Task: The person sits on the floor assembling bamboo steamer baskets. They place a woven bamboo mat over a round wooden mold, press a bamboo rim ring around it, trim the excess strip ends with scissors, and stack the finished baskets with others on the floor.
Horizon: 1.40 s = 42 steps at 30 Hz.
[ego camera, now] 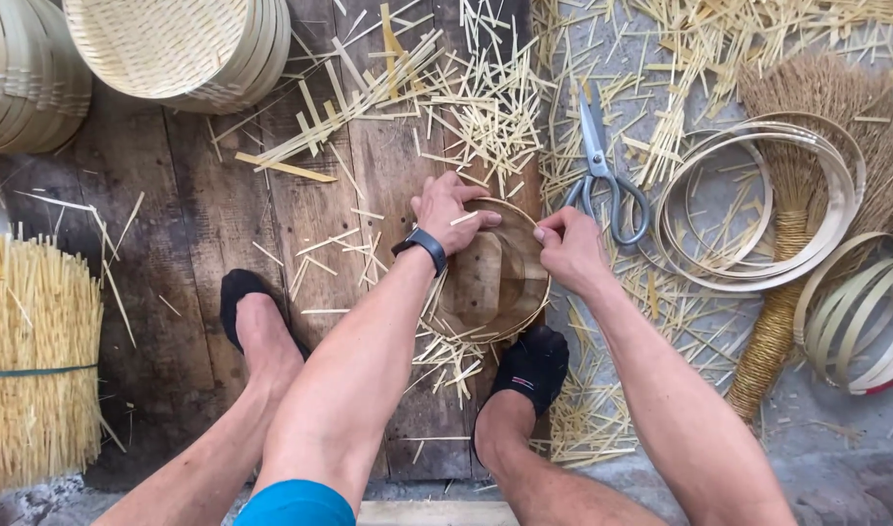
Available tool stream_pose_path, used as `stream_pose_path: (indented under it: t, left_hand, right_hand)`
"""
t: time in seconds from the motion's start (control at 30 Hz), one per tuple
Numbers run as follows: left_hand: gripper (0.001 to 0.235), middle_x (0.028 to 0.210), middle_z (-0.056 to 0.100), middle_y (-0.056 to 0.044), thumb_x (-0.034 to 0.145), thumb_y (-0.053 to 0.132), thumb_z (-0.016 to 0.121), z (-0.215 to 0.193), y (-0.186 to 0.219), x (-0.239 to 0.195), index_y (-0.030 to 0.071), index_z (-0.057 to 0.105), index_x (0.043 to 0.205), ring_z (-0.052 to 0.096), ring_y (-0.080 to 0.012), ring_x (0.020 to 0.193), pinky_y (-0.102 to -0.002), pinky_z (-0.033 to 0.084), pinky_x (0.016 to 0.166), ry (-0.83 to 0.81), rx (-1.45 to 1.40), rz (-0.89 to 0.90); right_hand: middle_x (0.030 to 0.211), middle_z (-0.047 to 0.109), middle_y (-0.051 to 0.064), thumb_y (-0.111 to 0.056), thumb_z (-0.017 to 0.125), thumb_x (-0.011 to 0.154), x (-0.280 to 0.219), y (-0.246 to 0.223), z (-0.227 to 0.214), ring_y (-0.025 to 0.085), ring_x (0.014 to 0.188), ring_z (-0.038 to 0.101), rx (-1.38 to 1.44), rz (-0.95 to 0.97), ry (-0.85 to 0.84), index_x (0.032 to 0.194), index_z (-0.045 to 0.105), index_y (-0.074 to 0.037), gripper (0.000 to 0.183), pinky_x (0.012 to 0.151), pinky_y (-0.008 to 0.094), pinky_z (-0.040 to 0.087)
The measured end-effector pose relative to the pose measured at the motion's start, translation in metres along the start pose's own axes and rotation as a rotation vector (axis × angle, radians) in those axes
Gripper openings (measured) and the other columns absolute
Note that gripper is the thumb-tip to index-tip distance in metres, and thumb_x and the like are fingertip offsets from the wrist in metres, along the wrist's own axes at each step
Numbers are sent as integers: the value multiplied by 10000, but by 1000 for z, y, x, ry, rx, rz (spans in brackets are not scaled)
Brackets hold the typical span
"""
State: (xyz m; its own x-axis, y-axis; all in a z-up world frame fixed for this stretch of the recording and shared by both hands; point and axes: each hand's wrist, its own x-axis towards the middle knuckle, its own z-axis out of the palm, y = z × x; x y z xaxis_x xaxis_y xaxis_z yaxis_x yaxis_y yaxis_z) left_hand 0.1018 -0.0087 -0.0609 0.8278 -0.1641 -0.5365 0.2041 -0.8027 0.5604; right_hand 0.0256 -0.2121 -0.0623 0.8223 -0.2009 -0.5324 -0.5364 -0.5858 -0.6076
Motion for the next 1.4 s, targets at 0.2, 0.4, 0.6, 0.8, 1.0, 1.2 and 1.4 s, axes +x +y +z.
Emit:
stream_pose_path:
  t: [0.2, 0.4, 0.6, 0.8, 1.0, 1.2, 1.4]
  left_hand:
    - [349, 1108, 699, -101, 904, 333, 781, -5, -59, -32, 130, 772, 1188, 672, -276, 1021, -412, 534, 889, 381, -172, -25]
    - [301, 929, 814, -100, 768, 209, 870, -13, -109, -68, 61, 814, 1024, 723, -134, 775, -286, 562, 713, 115, -588, -395]
    - [288, 899, 808, -92, 745, 221, 894, -29, -72, -72, 85, 838, 993, 733, -160, 747, -295, 566, 728, 186, -401, -578]
    - [263, 1022, 737, -106, 957, 253, 700, -29, -75, -95, 96, 763, 1159, 655, -192, 786, -344, 550, 666, 91, -1188, -629]
    - [217, 1072, 717, -103, 985, 90, 593, 48, -95, -121, 7, 630, 1182, 717, -213, 873, -421, 649, 732, -52, -1419, -563]
    - [252, 1099, 719, -111, 982, 88, 631, 41, -75, -120, -5, 631, 1217, 725, -228, 907, -433, 662, 740, 63, -1242, -706]
    - [470, 1150, 686, -137, 926, -13, 603, 8, -65, -146, 145, 467, 1346, 732, -251, 936, -439, 656, 734, -127, -1486, -458]
  right_hand:
    - [941, 734, 85, -258, 758, 915, -40, -22, -25, 180, 836, 696, 116, 172, -105, 1123, 697, -33, 312, 761, 339, 571]
    - [867, 740, 93, -93, 768, 876, -52, 51, 17, 140, 676, 668, 523, 244, -34, 1035, 740, 41, 209, 559, 282, 581]
    - [821, 732, 115, -66, 754, 891, -47, 42, 12, 176, 656, 681, 556, 331, -60, 982, 719, 55, 155, 568, 309, 584]
    - [965, 770, 103, -122, 632, 932, -80, -20, -31, 182, 810, 766, 1102, 296, -231, 1127, 691, -2, 237, 733, 333, 667]
    - [979, 749, 162, -88, 600, 982, -80, 9, 24, 257, 781, 740, 740, 367, -217, 1133, 685, 59, 227, 613, 360, 651]
    - [998, 744, 186, -86, 605, 999, -83, 7, 32, 292, 762, 728, 697, 383, -142, 1141, 689, 63, 222, 586, 366, 607]
    - [1093, 731, 130, -44, 595, 939, -102, -11, 25, 226, 846, 768, 916, 298, -277, 1174, 613, 12, 242, 614, 348, 681]
